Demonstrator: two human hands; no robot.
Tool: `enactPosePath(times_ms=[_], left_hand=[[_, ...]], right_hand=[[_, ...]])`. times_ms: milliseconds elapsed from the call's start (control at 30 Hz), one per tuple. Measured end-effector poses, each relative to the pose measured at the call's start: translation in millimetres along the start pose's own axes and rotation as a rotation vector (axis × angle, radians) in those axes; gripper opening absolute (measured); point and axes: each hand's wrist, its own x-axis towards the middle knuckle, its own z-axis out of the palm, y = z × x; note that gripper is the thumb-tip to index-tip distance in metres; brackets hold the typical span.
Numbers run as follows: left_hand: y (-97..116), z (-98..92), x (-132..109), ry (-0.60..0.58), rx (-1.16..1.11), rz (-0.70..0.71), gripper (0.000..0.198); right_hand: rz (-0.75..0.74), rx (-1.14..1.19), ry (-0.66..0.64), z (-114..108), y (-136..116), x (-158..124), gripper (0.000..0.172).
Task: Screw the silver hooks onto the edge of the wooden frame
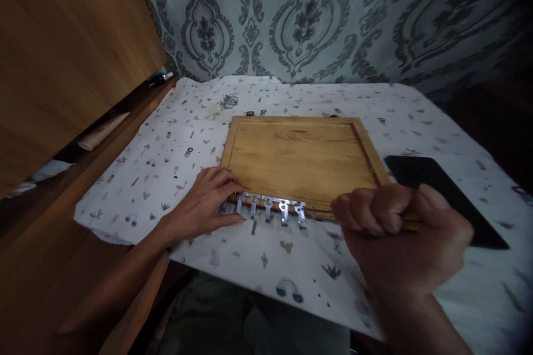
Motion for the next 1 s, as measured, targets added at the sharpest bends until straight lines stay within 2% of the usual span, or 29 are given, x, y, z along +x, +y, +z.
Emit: enactPosePath(times_ms=[500,733,800,933,1000], left_hand=[[-1,-1.8,1,-0.030,-0.005,0.006,0.046],[-1,-4.1,-1,0.034,0.027,0.040,0.060],[5,-5.9,-4,0.109,0.052,0.072,0.056],[38,-6.0,-12,0.314,0.082,0.220,0.028],[57,-7.6,-14,0.284,0.018,0.309,0.014]], right_hand=[[0.017,-0.003,0.090,-3,2,-3,0.053],[-0.004,-0.013,0.030,-1,1,-1,0.052],[-0.003,-0.018,0.019,-1,1,0,0.053],[0.009,-0.013,0.008,-2,0,1,0.056],[0.008,-0.012,0.023,-2,0,1,0.056]])
